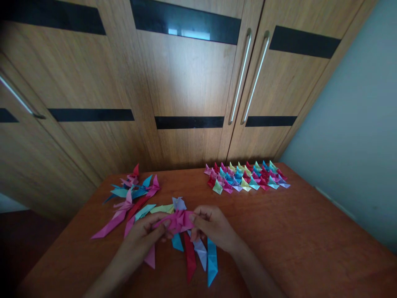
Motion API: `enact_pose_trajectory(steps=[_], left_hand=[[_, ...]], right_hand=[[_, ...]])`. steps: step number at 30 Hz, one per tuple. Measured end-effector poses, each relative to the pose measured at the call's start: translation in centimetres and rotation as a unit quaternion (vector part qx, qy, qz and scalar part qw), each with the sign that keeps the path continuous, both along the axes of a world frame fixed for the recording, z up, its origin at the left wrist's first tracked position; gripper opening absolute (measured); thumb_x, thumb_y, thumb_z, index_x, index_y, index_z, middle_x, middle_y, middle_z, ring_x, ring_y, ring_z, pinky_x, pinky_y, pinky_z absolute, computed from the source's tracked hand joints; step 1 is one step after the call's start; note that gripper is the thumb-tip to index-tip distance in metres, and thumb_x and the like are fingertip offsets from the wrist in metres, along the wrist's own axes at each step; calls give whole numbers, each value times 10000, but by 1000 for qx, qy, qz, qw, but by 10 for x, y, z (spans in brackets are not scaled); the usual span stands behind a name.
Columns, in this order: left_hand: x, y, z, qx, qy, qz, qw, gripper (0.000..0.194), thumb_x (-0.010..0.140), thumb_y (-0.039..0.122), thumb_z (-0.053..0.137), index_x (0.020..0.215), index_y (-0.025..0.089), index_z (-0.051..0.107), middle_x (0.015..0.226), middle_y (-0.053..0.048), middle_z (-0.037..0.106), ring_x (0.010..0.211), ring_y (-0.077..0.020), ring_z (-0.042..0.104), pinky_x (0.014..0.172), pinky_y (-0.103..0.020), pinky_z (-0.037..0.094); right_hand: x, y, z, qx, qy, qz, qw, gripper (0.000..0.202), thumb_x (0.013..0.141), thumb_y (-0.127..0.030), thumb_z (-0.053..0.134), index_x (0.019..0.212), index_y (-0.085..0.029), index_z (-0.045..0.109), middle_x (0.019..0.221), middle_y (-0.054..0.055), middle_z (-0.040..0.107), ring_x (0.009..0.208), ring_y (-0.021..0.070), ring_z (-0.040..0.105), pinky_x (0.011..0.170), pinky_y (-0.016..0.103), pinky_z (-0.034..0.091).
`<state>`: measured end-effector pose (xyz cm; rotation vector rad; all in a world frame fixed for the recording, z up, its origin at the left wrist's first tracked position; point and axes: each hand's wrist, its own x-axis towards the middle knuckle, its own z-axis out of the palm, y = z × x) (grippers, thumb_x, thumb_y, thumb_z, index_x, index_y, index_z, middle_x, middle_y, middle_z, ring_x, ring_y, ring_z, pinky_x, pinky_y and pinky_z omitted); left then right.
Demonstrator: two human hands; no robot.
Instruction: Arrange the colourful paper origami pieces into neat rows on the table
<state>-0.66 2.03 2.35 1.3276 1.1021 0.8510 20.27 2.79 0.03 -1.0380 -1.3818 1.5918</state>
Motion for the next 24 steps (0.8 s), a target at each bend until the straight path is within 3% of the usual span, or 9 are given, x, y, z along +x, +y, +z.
enact_pose_trajectory(steps=[3,7,15,24], left_hand=[[-1,2,-1,1,6,31,1000,239,795,388,607,859,178,702,759,-32,709,687,-179,641,625,-256,488],[-2,1,3,-34,-25,40,998,230,773,381,646,816,166,715,664,-27,696,637,-164,624,592,-235,467],[-2,-5,3,-116,-153,-10,981,165,774,308,685,767,145,704,661,-48,704,584,-115,605,547,-188,441],[-4,-9,3,-155,-218,-18,963,176,737,297,726,714,132,670,650,-56,702,550,-120,619,507,-185,426]], right_hand=[[2,2,1,30,-36,-4,999,368,835,-487,563,813,-130,652,584,5,654,474,78,548,474,182,415],[6,2,4,40,-42,2,998,363,843,-467,567,809,-126,686,626,21,674,509,80,568,499,183,434],[10,0,4,9,44,29,999,315,835,-407,608,707,-122,644,584,15,669,452,68,552,454,166,425],[10,-2,-7,-31,156,45,986,327,795,-418,660,661,-129,591,502,-9,622,394,64,519,392,152,373]])
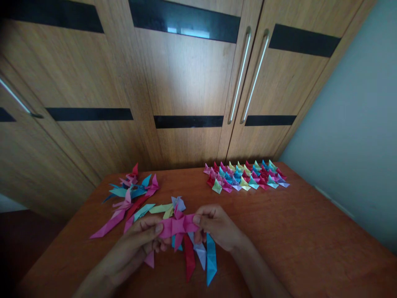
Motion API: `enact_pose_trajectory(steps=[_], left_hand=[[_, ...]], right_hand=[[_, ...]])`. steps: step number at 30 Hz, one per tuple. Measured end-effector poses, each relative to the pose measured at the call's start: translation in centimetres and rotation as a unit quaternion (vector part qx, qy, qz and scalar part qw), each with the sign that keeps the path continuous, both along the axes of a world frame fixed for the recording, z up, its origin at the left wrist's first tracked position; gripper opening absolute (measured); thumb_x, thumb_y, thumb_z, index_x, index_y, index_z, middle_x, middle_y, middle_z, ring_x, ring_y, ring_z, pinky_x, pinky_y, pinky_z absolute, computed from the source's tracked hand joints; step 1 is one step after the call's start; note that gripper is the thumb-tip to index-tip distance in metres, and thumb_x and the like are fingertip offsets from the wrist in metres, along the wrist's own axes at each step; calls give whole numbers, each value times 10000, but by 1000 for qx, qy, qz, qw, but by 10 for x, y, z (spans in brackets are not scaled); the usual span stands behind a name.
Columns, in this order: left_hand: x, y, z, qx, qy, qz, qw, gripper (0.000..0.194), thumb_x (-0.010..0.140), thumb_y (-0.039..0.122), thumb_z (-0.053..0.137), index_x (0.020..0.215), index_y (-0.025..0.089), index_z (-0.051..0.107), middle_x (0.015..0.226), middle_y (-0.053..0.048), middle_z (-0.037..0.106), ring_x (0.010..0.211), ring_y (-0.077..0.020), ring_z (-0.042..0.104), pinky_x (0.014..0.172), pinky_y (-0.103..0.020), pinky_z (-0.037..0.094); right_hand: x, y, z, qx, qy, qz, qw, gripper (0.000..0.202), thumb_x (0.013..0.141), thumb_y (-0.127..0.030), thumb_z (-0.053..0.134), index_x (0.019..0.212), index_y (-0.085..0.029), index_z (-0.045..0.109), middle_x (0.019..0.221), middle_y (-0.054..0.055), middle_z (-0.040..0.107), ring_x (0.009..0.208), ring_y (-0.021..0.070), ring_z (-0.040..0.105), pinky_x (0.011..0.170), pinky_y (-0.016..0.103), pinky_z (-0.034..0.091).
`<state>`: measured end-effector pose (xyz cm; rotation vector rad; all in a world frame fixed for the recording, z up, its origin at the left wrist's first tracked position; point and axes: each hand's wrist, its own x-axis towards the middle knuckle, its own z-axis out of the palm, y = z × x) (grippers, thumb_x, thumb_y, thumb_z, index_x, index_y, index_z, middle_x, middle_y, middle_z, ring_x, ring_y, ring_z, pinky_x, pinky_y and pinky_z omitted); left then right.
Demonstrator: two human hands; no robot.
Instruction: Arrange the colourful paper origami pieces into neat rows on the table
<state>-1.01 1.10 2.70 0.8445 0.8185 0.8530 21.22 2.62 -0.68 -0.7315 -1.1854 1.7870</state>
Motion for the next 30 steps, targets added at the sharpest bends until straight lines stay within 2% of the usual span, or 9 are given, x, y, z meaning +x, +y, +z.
enact_pose_trajectory(steps=[4,9,15,20,22,24,26,28,30], left_hand=[[-2,-1,-3,-10,-35,-3,999,156,696,264,763,696,127,688,651,-36,678,599,-117,605,567,-199,454],[0,-3,-6,-30,-75,-6,997,170,649,266,802,661,125,707,627,-31,669,580,-103,581,549,-187,439],[4,-7,-7,-30,-98,-12,995,194,616,301,824,674,146,722,626,-35,684,575,-113,582,566,-208,446],[3,-2,-7,-10,-63,7,998,175,671,290,782,678,132,707,656,-45,672,603,-117,575,563,-199,423],[4,0,-6,0,-39,15,999,168,703,289,754,692,130,699,675,-47,668,613,-118,570,566,-201,420],[6,1,-4,5,-14,41,999,156,728,289,728,712,137,695,683,-40,662,619,-117,563,575,-205,425],[8,1,-1,8,10,81,997,141,733,288,718,744,149,697,703,-35,666,630,-119,562,582,-207,429],[10,2,1,14,33,113,993,151,725,294,717,783,155,704,747,-44,684,640,-125,568,582,-209,428],[11,2,2,25,54,127,990,171,726,308,711,811,159,710,802,-58,702,648,-130,577,573,-209,424]], right_hand=[[-4,0,-4,-29,51,-19,998,398,706,-456,734,577,-150,515,439,-37,567,353,52,474,362,141,311],[-13,-2,-10,-47,118,-19,992,454,647,-496,769,549,-164,475,403,-57,512,338,48,427,364,152,287],[-23,-6,-12,-54,174,-18,983,578,575,-564,782,503,-187,349,333,-104,354,294,24,267,332,156,195],[-23,1,-9,-66,175,-81,979,551,645,-544,751,511,-184,357,358,-100,342,362,37,308,415,165,290],[-19,7,-8,-64,149,-98,982,473,707,-510,718,541,-177,425,402,-85,394,386,43,334,425,171,288],[-14,13,-7,-49,89,-140,985,388,764,-496,667,621,-168,517,460,-62,459,410,53,365,419,176,272],[-9,16,-6,0,4,-237,972,348,808,-493,613,699,-165,569,505,-45,496,446,70,403,431,185,281],[-6,15,-4,80,-89,-349,929,324,837,-468,579,698,-175,576,523,-40,498,484,88,430,464,201,309],[-5,8,-1,171,-179,-411,878,288,849,-413,575,667,-190,577,539,-34,497,514,103,443,500,220,324]])
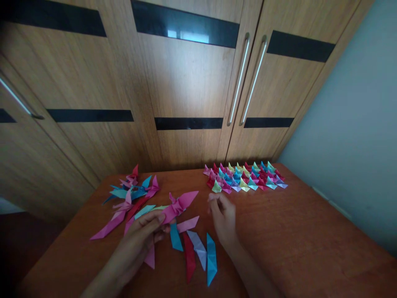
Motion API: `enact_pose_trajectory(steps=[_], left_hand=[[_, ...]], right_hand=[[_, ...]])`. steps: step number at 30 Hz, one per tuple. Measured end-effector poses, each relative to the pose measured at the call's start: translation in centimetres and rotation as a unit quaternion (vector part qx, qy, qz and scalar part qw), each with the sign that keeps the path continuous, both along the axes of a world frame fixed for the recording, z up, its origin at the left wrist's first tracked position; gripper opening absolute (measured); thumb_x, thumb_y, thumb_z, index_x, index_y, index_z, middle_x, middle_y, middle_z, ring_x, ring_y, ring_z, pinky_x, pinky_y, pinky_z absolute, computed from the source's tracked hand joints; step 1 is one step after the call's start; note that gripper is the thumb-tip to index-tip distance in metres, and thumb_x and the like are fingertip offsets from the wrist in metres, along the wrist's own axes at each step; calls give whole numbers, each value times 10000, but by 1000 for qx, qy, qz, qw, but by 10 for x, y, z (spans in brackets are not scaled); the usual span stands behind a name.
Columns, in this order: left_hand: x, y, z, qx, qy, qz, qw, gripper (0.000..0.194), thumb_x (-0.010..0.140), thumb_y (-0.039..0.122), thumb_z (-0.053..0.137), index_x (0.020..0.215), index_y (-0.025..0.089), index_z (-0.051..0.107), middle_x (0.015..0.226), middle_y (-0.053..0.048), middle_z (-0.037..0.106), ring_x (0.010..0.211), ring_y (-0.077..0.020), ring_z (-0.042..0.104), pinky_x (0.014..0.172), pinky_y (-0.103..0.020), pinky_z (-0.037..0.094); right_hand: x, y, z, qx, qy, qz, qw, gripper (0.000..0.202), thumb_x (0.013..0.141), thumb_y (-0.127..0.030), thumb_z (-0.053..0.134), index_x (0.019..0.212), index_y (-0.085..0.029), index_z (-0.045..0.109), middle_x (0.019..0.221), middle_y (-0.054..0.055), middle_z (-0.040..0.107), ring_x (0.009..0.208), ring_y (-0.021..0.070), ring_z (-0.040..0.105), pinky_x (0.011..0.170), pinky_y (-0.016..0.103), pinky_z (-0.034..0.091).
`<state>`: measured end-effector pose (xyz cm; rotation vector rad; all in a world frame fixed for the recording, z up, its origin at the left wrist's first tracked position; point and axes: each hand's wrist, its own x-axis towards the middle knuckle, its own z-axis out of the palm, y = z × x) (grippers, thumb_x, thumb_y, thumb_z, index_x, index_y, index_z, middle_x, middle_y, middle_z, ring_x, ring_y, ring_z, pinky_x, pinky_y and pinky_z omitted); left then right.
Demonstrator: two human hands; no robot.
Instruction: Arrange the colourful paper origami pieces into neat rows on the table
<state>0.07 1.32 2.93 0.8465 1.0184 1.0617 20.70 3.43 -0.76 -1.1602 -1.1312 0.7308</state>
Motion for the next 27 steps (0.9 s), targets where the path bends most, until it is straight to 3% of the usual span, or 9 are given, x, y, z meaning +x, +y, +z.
enact_pose_trajectory(steps=[2,4,7,15,20,27], left_hand=[[0,1,0,12,23,2,1000,181,730,328,702,808,165,714,810,-59,710,646,-136,586,556,-209,420],[0,1,-2,27,54,-1,998,188,728,343,700,789,167,717,739,-43,701,623,-143,584,534,-209,416],[2,1,-4,56,99,-8,993,194,738,351,690,787,166,721,648,-22,669,608,-152,577,529,-209,417],[3,2,-8,116,172,-73,976,252,780,398,638,857,174,724,717,-40,692,661,-187,609,525,-226,420],[-1,2,-8,171,191,-79,963,263,848,394,558,890,187,716,847,-59,711,707,-188,617,582,-240,426],[1,0,-7,188,204,-142,950,331,893,417,477,874,170,697,821,-47,682,738,-181,590,641,-242,423]], right_hand=[[-4,-9,2,62,-109,2,992,248,839,-352,596,642,-201,587,558,-23,510,533,115,452,530,240,329],[-11,-16,3,108,-194,57,973,152,801,-312,643,692,-210,621,593,-11,545,558,125,474,558,251,336],[-22,-20,-2,120,-265,117,950,83,791,-292,656,825,-218,637,657,2,593,594,132,512,583,248,347],[-14,-8,-16,120,-400,68,906,181,867,-263,528,701,-201,565,635,18,583,585,128,516,568,245,303],[26,0,-23,13,-512,-56,857,215,876,-280,478,700,-188,559,622,28,594,568,134,536,534,242,268],[61,9,-39,-173,-583,-102,787,210,894,-333,449,817,-202,593,672,19,641,571,137,587,500,232,234]])
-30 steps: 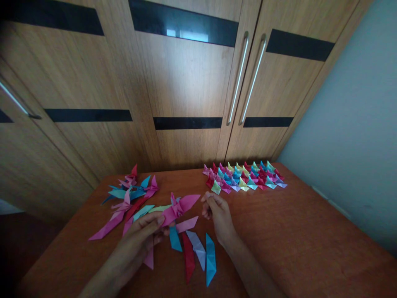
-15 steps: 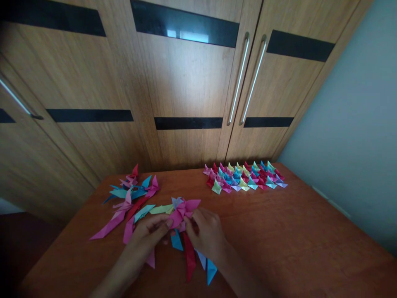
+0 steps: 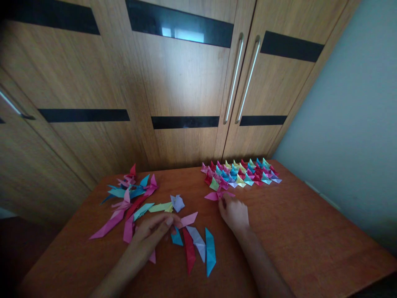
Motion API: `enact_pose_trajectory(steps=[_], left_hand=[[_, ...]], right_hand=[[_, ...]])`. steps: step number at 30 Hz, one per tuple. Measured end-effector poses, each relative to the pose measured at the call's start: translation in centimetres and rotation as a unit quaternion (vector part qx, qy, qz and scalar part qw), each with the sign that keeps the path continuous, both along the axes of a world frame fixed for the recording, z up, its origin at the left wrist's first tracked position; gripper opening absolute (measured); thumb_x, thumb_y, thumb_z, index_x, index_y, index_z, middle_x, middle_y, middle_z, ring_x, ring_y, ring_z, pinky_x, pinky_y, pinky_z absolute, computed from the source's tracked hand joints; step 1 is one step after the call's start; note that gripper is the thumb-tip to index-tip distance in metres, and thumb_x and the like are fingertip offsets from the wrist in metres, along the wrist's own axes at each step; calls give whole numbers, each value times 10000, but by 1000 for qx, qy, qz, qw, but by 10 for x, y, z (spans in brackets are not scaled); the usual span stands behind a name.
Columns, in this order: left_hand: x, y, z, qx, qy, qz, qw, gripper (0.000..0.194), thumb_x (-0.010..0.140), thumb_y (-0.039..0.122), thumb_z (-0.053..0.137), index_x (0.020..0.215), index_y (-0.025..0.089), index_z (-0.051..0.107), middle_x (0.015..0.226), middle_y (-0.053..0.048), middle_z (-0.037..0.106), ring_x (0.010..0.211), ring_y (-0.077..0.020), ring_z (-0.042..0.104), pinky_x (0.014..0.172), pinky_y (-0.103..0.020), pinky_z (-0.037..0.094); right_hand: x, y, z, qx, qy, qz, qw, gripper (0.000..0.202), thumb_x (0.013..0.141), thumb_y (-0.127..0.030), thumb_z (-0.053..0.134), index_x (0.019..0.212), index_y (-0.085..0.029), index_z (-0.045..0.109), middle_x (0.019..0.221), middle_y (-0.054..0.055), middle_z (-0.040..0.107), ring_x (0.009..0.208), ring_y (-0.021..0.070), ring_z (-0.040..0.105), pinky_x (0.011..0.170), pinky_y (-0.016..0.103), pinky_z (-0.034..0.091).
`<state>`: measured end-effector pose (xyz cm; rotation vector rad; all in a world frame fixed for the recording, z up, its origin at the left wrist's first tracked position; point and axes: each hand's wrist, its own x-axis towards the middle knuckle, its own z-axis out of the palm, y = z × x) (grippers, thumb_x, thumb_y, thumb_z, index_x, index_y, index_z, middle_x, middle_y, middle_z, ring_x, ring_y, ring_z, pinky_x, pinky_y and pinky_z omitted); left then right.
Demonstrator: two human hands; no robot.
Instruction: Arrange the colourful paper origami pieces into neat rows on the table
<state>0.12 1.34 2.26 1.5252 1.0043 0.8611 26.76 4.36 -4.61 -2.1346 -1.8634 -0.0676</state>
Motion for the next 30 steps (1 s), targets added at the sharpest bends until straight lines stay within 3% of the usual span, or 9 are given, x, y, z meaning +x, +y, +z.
enact_pose_trajectory(steps=[10,30], left_hand=[[-2,-1,-1,-7,-17,-16,1000,329,895,412,474,851,163,684,833,-48,676,747,-173,583,646,-244,419],[-1,0,-1,-9,-43,-10,999,309,885,401,502,843,162,693,833,-61,696,718,-169,600,616,-241,428]], right_hand=[[-2,6,4,-58,-41,-28,997,233,918,-363,403,882,-227,588,762,25,668,666,169,640,517,231,289],[-2,9,3,-44,-37,-37,998,236,921,-361,411,871,-217,591,755,24,667,657,157,631,522,223,268]])
